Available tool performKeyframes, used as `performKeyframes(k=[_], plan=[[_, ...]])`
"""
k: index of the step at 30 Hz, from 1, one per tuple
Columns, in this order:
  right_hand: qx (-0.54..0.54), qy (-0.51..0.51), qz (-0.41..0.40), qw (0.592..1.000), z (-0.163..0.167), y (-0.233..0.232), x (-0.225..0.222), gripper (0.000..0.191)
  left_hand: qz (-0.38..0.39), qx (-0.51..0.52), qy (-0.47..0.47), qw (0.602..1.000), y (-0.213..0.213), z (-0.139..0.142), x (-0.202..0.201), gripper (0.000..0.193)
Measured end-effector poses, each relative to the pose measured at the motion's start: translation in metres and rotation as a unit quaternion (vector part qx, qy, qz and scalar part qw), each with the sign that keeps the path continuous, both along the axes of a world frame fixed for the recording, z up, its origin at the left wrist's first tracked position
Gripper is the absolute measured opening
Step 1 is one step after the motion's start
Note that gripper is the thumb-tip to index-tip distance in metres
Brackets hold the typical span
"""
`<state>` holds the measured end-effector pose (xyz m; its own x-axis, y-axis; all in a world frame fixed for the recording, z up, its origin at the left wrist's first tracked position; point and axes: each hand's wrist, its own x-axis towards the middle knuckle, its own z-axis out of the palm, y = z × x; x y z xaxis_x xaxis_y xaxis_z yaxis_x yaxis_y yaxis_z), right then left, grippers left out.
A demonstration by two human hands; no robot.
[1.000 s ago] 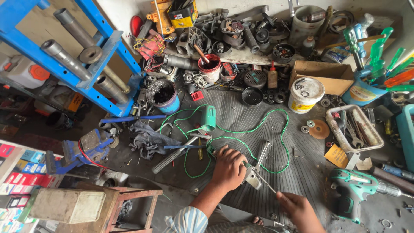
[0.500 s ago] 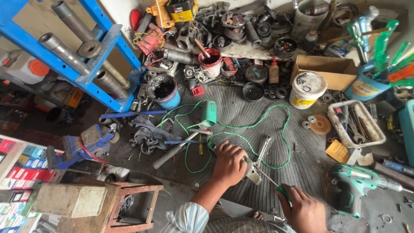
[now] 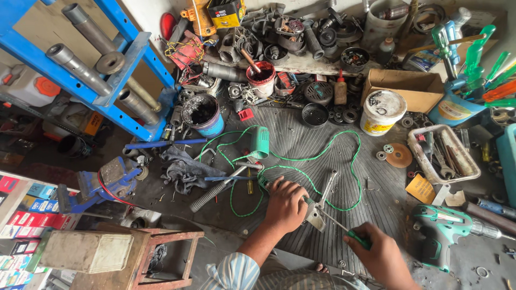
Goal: The person disassembles a green handheld power tool on a cluttered workbench, using a screwdriver to remove screws and separate the housing. They then apply a dark lubricant from a small container to internal components with a brush and reassemble the tool.
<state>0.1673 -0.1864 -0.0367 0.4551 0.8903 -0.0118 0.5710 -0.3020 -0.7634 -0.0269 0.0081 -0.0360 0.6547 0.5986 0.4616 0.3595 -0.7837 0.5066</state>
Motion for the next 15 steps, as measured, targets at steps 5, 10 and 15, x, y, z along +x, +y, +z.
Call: performKeyframes(k=[5,10,15], plan=[[0.074,-0.335,0.030,0.939,0.017,-0.003,-0.025,0.028,0.010,0.014,-0.011,1.000,0.001,-0.003,0.003,0.005],[0.032,-0.304,0.071,0.949,0.022,0.000,-0.023,0.035,0.006,0.027,-0.006,1.000,0.002,-0.003,0.004,0.006],[0.071,-0.212,0.074,0.972,0.011,0.001,-0.015,0.030,-0.003,0.031,0.002,1.000,0.002,0.001,0.006,0.009]])
